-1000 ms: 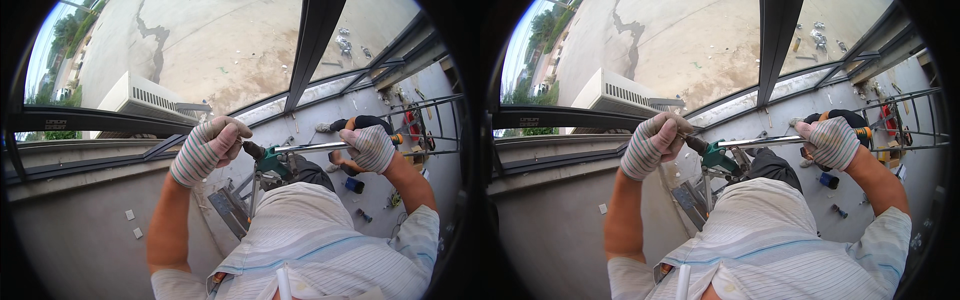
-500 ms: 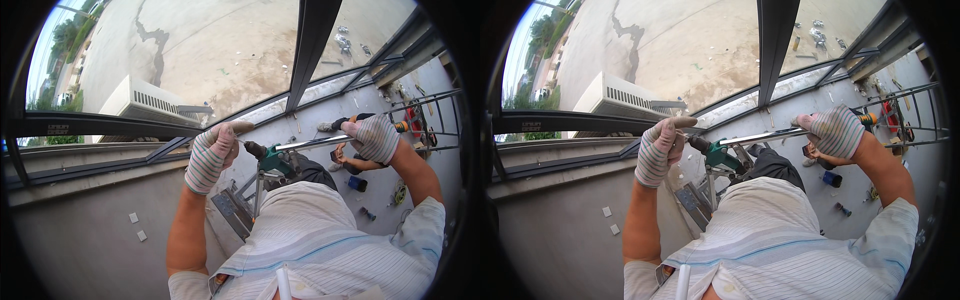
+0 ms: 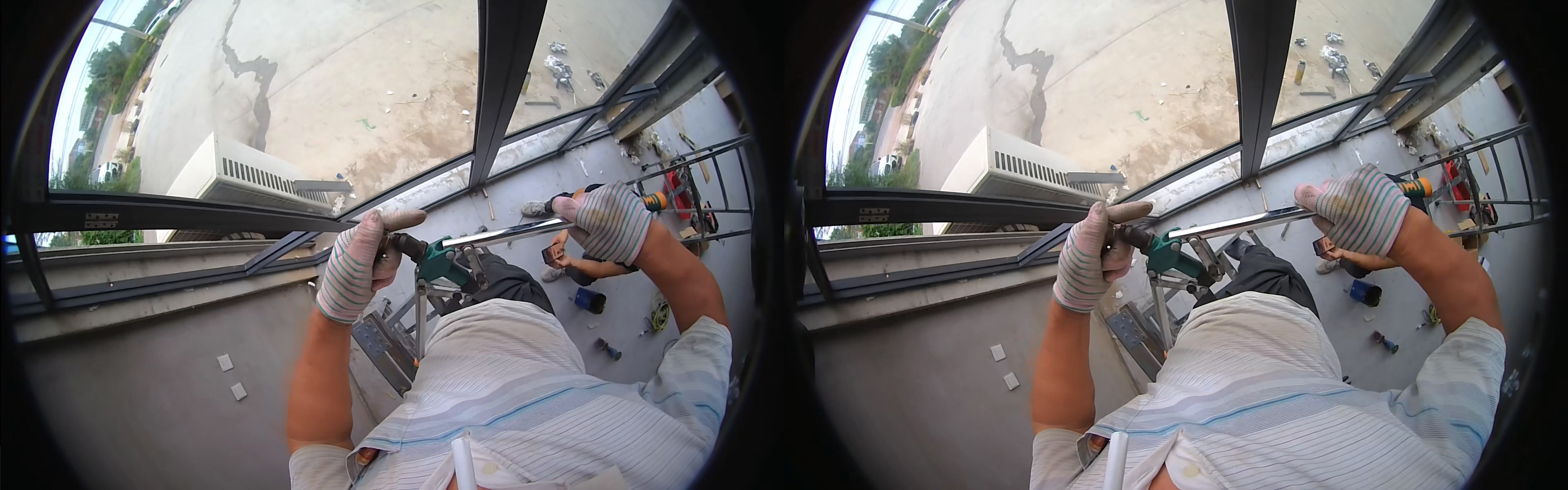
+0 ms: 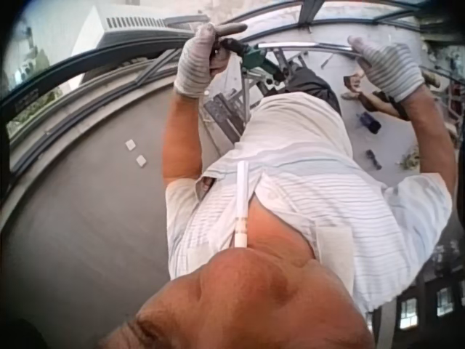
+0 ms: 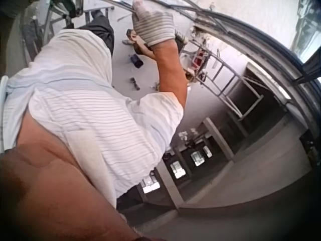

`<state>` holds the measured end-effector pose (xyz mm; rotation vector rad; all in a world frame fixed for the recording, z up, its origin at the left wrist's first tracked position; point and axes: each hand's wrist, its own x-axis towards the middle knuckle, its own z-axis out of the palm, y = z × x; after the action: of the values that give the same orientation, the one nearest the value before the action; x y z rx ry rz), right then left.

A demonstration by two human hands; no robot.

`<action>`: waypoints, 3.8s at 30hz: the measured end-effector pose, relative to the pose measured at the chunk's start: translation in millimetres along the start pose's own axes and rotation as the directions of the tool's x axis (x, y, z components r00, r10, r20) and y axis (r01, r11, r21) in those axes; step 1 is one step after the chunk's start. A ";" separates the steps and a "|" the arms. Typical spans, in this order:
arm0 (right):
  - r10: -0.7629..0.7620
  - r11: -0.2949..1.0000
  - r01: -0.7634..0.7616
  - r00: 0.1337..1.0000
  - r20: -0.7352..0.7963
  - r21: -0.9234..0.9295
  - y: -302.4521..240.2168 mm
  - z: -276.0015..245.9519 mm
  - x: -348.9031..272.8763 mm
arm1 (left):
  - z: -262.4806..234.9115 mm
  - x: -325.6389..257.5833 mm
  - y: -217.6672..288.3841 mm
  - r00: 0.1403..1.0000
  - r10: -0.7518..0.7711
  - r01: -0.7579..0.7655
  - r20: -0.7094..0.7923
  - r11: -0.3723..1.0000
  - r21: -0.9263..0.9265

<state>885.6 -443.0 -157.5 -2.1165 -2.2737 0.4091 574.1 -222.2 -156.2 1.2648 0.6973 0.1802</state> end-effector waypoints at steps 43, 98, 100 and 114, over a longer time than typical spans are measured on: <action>0.419 0.908 -0.230 0.553 -0.720 0.351 111.4 -109.0 -13.3 | 34.2 1.7 30.3 0.956 0.293 -0.262 -0.017 0.877 0.402; -0.120 0.190 -0.934 0.283 -0.952 -0.301 105.3 -398.9 -103.1 | 121.4 9.3 173.6 0.787 0.546 -0.281 0.286 0.731 -0.622; -0.209 0.103 -0.956 0.249 -0.946 -0.275 121.4 -419.1 -142.7 | 128.3 11.0 176.7 0.755 0.567 -0.260 0.329 0.719 -0.645; 0.557 0.822 -0.130 0.387 -0.735 0.555 82.2 -437.0 -184.8 | 175.4 -5.3 192.0 0.704 0.591 -0.160 0.394 0.673 -0.722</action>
<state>1062.0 -539.7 280.1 -1.8599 -1.0014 -0.2121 717.2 -305.8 44.2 0.6943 -0.2412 0.3278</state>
